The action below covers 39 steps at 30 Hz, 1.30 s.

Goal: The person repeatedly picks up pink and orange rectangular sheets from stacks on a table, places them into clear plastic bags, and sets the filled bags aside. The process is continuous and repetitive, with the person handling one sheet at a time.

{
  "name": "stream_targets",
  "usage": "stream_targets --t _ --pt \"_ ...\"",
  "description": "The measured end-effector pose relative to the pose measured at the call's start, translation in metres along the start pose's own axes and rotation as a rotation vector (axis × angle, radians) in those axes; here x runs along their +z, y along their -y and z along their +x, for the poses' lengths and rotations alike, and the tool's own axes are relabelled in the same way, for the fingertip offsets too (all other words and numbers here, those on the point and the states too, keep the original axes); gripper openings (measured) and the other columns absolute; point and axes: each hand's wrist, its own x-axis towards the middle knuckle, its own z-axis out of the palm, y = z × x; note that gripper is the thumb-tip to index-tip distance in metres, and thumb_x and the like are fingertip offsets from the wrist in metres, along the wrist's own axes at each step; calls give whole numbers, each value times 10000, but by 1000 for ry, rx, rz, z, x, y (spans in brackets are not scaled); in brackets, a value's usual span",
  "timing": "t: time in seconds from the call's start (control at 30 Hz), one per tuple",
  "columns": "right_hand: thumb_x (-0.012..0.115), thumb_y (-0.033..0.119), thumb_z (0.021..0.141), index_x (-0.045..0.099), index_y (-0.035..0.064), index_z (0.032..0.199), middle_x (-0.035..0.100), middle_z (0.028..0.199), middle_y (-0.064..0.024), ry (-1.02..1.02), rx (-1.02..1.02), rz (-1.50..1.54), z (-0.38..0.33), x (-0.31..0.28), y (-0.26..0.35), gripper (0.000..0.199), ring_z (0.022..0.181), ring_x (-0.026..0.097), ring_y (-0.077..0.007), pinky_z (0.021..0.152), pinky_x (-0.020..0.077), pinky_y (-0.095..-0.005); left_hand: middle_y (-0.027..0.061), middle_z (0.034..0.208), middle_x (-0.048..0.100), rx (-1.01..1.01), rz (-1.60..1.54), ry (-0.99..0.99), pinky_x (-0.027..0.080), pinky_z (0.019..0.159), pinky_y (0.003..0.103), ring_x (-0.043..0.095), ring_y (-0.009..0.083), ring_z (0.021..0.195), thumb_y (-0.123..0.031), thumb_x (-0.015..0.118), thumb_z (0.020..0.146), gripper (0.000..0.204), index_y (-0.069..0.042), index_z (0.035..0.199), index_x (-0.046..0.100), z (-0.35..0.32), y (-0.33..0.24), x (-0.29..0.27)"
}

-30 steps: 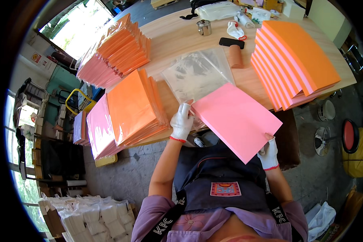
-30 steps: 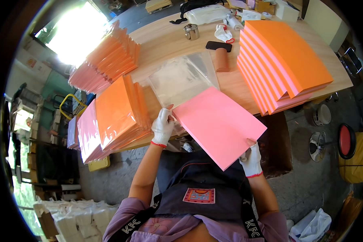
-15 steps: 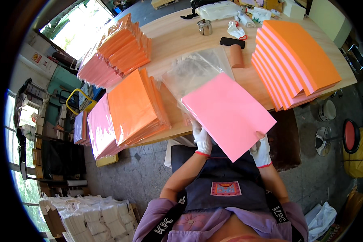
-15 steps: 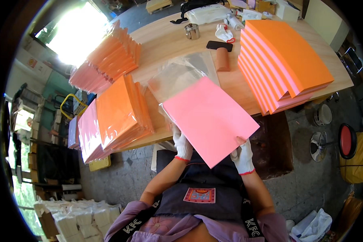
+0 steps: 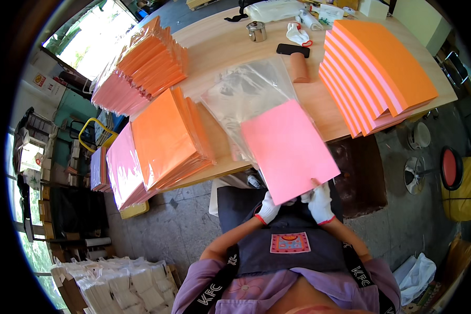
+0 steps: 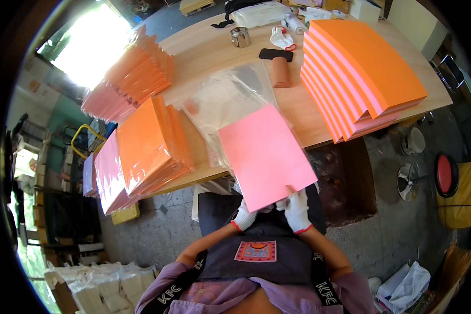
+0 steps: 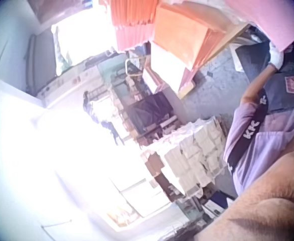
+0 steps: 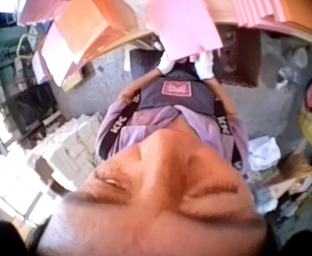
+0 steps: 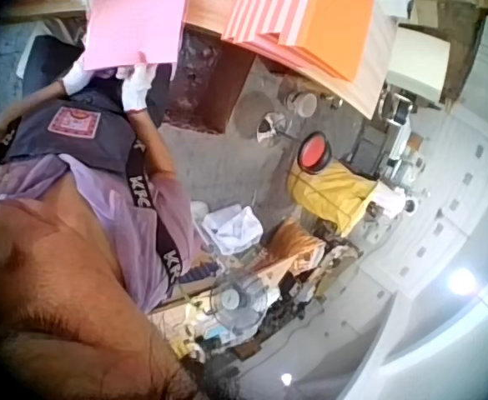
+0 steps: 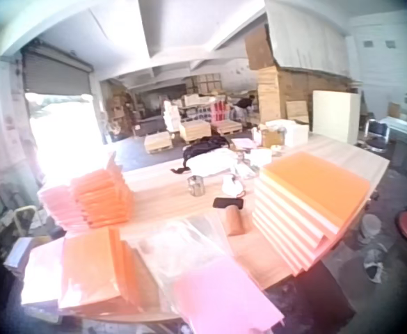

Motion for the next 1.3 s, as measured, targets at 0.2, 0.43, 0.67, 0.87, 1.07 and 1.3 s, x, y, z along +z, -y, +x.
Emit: stream_targets --t 0.2,0.43,0.67,0.87,1.07,1.3 --pt "546 175 914 465 52 1163 608 824 -96 -65 113 104 33 10 -20 289 571 630 -212 462 548 -316 124 1000 653 -198 -49 -43 553 725 341 658 210 809 -212 550 937 243 -22 1085 580 -4 -16 2" --pt "493 141 938 410 7 1250 533 1150 -167 74 313 411 64 28 -4 350 959 612 -300 789 564 -442 110 993 657 -246 -29 -67 547 730 340 654 203 826 -207 528 947 222 -34 1075 581 -3 -40 -5" --pt "513 133 939 620 63 1055 676 865 -71 629 21 -795 28 53 44 173 640 622 -144 570 496 -266 98 1041 631 -183 172 -155 545 684 310 654 212 844 -284 615 899 390 -39 1186 516 -14 -83 -21" --pt "655 228 756 577 120 1025 558 1128 -58 757 -1076 -1787 123 76 50 300 965 567 -273 784 478 -388 136 956 677 -76 394 -140 545 661 264 669 182 756 -270 566 932 324 35 1034 603 -18 -101 -31" --pt "602 335 811 572 138 873 620 824 -29 769 -1089 -1977 71 87 29 209 755 629 -201 610 494 -339 127 944 679 -175 406 -101 549 668 275 665 176 765 -286 546 941 318 14 1037 591 -20 -109 -40" --pt "565 316 839 534 145 847 631 606 -36 805 -889 -1912 25 91 -24 174 582 652 -217 491 495 -363 101 874 682 -128 320 -108 542 646 257 662 148 742 -184 553 923 228 32 940 624 -22 -101 -47"
